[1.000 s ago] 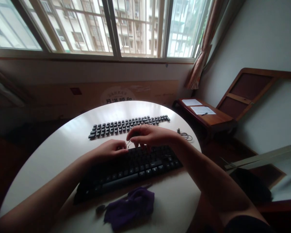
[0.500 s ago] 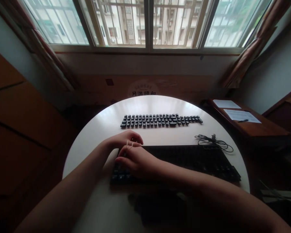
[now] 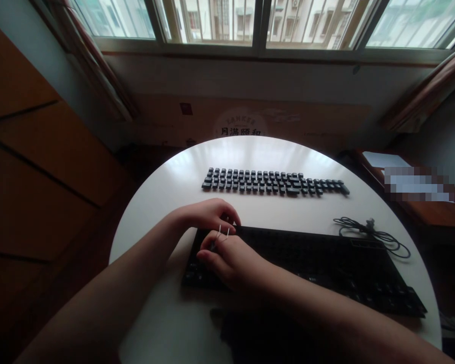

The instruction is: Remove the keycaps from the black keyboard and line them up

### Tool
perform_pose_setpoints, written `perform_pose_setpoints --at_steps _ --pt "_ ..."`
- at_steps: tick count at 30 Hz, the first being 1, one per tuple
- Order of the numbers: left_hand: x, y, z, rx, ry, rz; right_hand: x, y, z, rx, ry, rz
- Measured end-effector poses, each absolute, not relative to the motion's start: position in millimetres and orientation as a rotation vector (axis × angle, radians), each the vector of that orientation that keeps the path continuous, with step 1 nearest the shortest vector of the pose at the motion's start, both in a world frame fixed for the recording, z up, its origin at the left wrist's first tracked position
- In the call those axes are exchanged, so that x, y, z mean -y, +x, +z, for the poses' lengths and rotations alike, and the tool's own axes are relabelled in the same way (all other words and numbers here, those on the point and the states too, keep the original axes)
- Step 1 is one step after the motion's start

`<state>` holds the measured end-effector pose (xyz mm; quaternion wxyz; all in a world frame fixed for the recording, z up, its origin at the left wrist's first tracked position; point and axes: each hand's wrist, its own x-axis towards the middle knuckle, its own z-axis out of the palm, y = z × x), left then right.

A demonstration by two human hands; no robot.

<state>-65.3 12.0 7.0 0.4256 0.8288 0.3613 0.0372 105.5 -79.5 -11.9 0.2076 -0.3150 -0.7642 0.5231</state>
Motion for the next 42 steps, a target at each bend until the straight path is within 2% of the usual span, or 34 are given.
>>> perform_pose_setpoints --at_steps 8,16,25,38,42 --pt "-11 -63 8 -0.900 2.091 0.073 80 103 6 2.323 -0.878 1.389" --pt "-12 -65 5 -0.888 2.105 0.068 87 100 -5 2.438 -0.648 1.139" --pt "-12 -66 5 -0.889 2.099 0.051 89 111 -25 1.792 -0.750 1.459" --pt "-10 -63 6 -0.902 2.092 0.062 84 105 -12 2.105 -0.897 1.486" --pt "-9 -63 6 -0.898 2.078 0.062 83 103 -8 2.233 -0.915 1.393"
